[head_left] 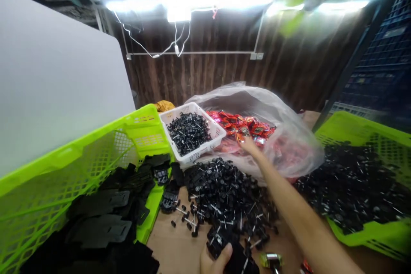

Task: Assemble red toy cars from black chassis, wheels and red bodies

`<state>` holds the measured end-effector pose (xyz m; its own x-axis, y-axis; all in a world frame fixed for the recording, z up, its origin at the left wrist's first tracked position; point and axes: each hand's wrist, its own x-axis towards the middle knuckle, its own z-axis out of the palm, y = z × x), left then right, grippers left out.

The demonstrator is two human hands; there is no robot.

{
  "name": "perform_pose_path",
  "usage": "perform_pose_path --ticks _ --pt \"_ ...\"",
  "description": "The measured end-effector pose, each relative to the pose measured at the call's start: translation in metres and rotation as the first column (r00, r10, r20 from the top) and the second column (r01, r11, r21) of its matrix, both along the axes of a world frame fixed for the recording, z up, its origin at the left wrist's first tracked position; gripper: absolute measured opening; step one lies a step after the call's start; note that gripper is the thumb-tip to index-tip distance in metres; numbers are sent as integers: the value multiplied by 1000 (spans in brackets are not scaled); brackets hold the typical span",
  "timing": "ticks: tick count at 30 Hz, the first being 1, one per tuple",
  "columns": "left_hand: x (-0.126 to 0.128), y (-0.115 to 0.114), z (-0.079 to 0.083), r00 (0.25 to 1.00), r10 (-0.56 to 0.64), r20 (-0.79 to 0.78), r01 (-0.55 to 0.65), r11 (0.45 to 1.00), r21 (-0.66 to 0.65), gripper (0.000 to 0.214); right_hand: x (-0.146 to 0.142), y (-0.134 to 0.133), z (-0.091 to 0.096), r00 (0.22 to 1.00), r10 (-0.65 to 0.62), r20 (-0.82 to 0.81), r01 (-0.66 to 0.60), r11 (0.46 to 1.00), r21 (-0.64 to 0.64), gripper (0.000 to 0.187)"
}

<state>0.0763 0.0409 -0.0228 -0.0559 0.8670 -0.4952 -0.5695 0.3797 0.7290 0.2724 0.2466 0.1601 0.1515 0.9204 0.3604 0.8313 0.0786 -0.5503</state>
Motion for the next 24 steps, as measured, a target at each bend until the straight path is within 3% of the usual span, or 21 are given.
perform_pose_path --ticks 2,3,4,5,7,8,9,10,12,14,16,18,24 --pt "-14 -5 15 1000 22 -7 -21 993 113 52 11 -37 2 996 84 -10 -85 991 -103 18" --pt "-24 -6 24 999 23 -38 -17 989 144 51 13 -61 -2 985 171 -28 -173 966 -191 17" --pt "-33 -6 32 997 11 -76 2 985 170 49 12 -87 -9 956 286 -69 -293 904 -312 19" --pt "-43 -4 38 993 35 -111 -14 982 189 49 7 -114 -17 904 405 -139 -422 787 -451 21" --pt "-58 2 45 990 43 -136 -13 977 215 50 -12 -165 -36 775 560 -293 -588 471 -657 28" --pt "-63 5 45 989 24 -145 8 975 221 50 -24 -187 -46 728 609 -314 -608 364 -705 31" --pt "-67 8 43 988 4 -157 31 974 224 51 -37 -206 -55 704 658 -267 -597 343 -726 32" --pt "-69 10 40 986 -11 -168 49 973 227 50 -49 -221 -63 684 710 -166 -580 391 -715 34" --pt "-70 10 33 983 -30 -180 71 971 229 49 -70 -245 -76 676 726 122 -532 597 -600 33" --pt "-70 9 26 983 -37 -182 78 971 226 48 -84 -266 -89 748 560 357 -388 805 -449 25" --pt "-70 6 22 982 -43 -186 84 972 219 49 -95 -287 -104 817 309 487 -145 927 -345 22" --pt "-69 3 20 979 -55 -195 97 971 216 51 -103 -309 -124 829 124 546 42 958 -282 34" --pt "-59 -8 25 975 -154 -159 188 955 227 52 -104 -345 -173 904 -188 384 265 951 -157 58"
